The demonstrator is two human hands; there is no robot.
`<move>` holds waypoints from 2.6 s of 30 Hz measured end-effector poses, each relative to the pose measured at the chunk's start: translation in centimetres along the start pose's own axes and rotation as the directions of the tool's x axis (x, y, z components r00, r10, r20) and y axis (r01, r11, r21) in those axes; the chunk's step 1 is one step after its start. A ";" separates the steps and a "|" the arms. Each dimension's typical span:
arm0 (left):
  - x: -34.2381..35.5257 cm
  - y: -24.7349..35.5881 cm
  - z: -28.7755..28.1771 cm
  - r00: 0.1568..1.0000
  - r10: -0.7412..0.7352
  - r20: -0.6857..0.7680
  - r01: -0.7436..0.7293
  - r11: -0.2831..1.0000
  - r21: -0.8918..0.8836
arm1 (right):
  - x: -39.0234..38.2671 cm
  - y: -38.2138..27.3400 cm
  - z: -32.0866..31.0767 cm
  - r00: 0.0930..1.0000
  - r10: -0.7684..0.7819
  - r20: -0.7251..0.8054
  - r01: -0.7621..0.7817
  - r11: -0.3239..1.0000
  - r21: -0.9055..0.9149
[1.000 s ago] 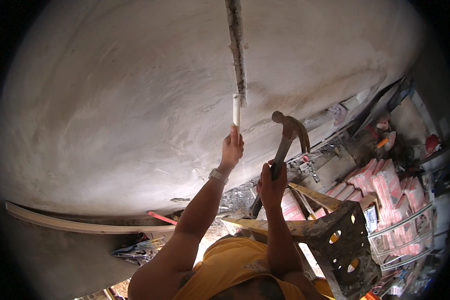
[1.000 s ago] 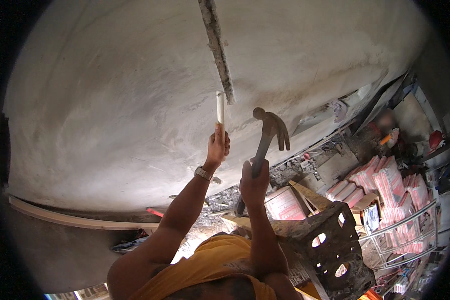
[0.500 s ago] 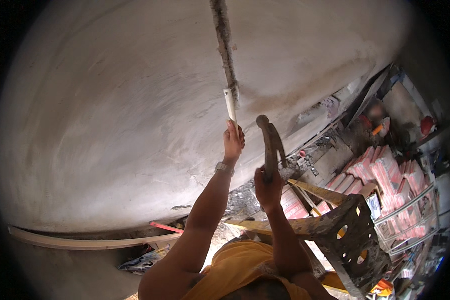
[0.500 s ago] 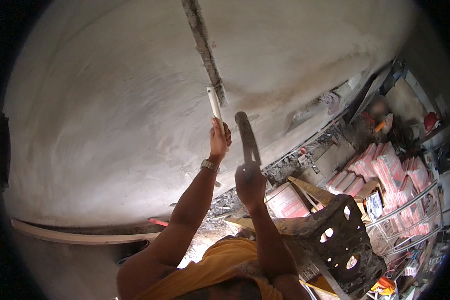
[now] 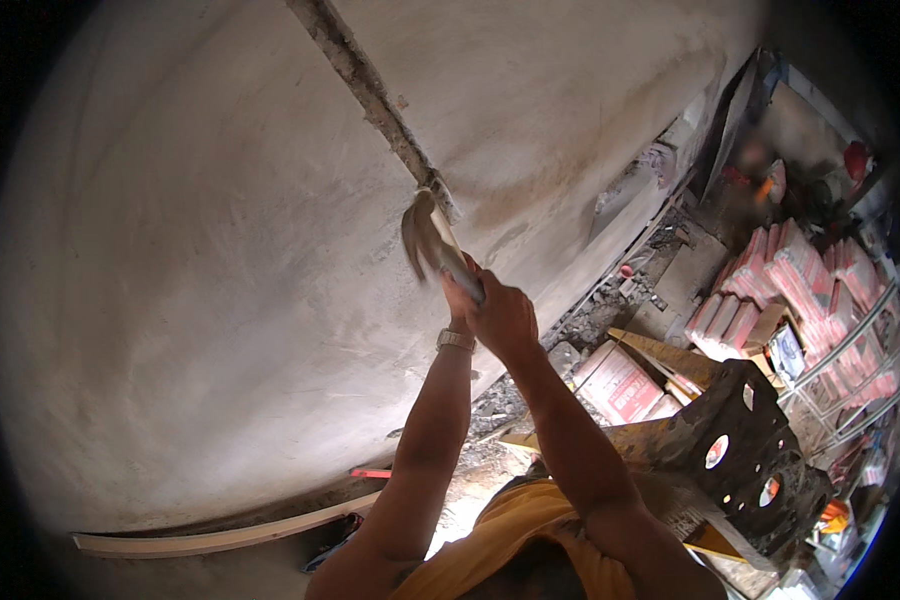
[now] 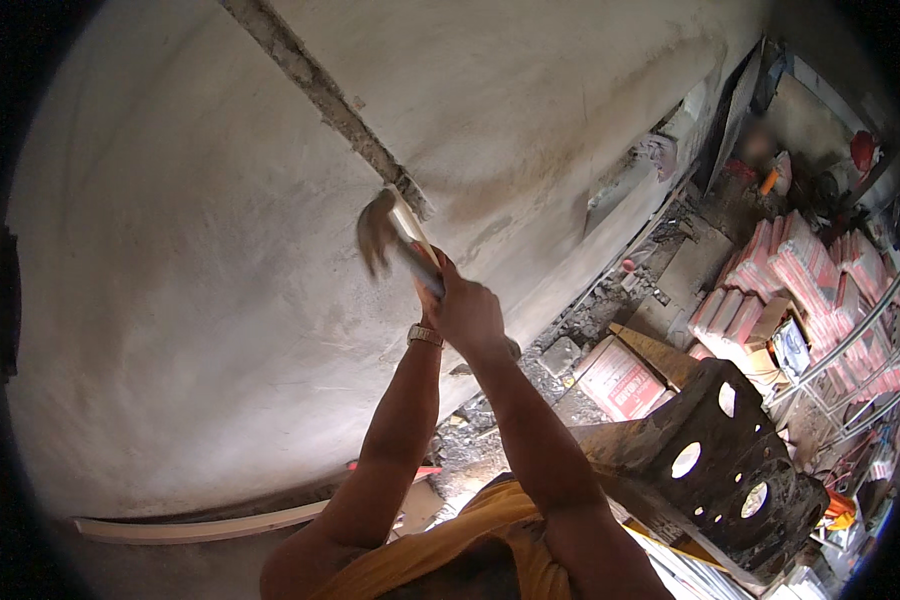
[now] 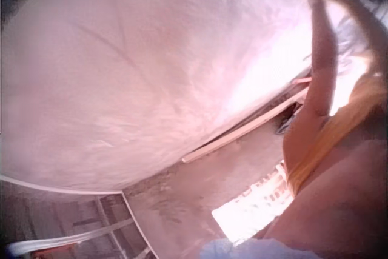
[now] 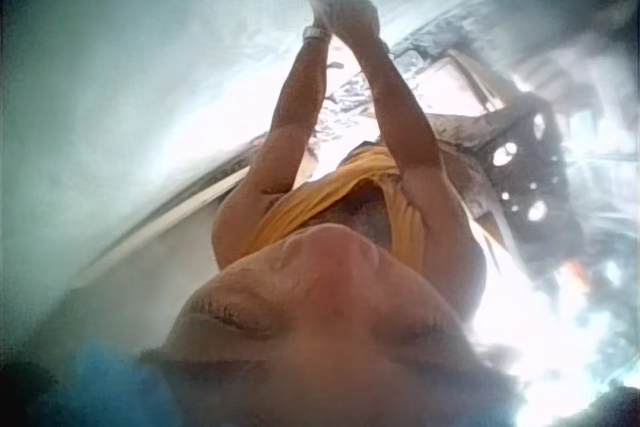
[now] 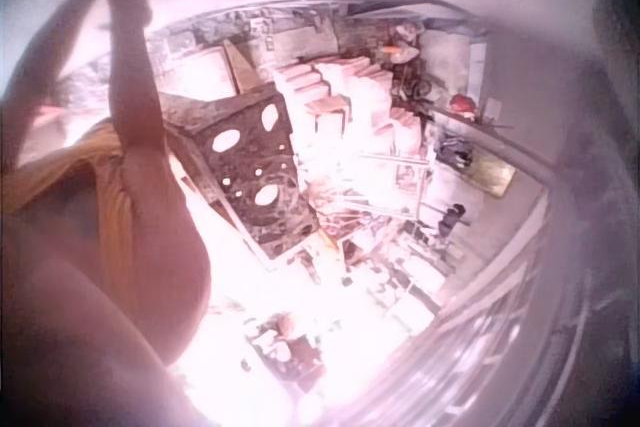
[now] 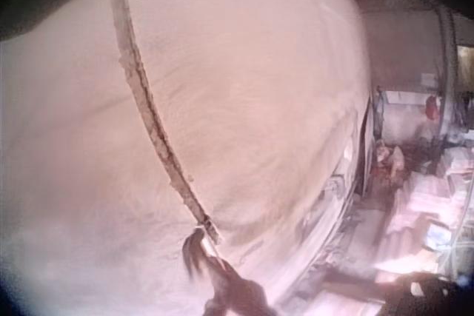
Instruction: The person uses a hammer to drive a white PVC pipe into a groove on a concrete ceiling. They repeatedly tap the pipe to secure it along the length of the groove.
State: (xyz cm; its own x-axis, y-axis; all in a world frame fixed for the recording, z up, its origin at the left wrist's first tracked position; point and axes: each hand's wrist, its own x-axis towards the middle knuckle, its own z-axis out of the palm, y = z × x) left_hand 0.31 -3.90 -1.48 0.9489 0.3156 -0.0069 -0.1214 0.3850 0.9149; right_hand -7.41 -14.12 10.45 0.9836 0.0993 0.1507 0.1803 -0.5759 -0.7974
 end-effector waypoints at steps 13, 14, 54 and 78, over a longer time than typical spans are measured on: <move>-0.1 2.0 -1.3 0.996 0.068 0.052 -0.069 0.997 0.028 | 0.0 1.4 1.7 0.998 0.011 -0.063 -0.017 0.995 -0.094; -0.3 1.9 -1.6 1.000 0.005 -0.016 -0.006 1.000 -0.013 | -0.4 0.4 0.9 0.997 -0.037 -0.062 0.035 0.999 -0.029; -4.3 3.6 1.0 0.953 0.296 0.059 -0.226 0.571 0.789 | -9.2 7.0 -0.9 0.948 0.318 -0.019 -0.274 0.846 0.457; -4.6 6.5 3.8 0.972 0.233 -0.041 -0.151 0.743 0.652 | 3.3 2.5 -2.1 0.990 0.126 -0.060 -0.106 0.958 0.266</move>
State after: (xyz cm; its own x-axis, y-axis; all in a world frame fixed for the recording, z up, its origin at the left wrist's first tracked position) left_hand -3.71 -6.18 6.03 0.8819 0.4315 0.1899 -0.0434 -0.3267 0.9441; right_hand -3.75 -16.94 10.17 0.9962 -0.0229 0.0836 0.0705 -0.3465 -0.9354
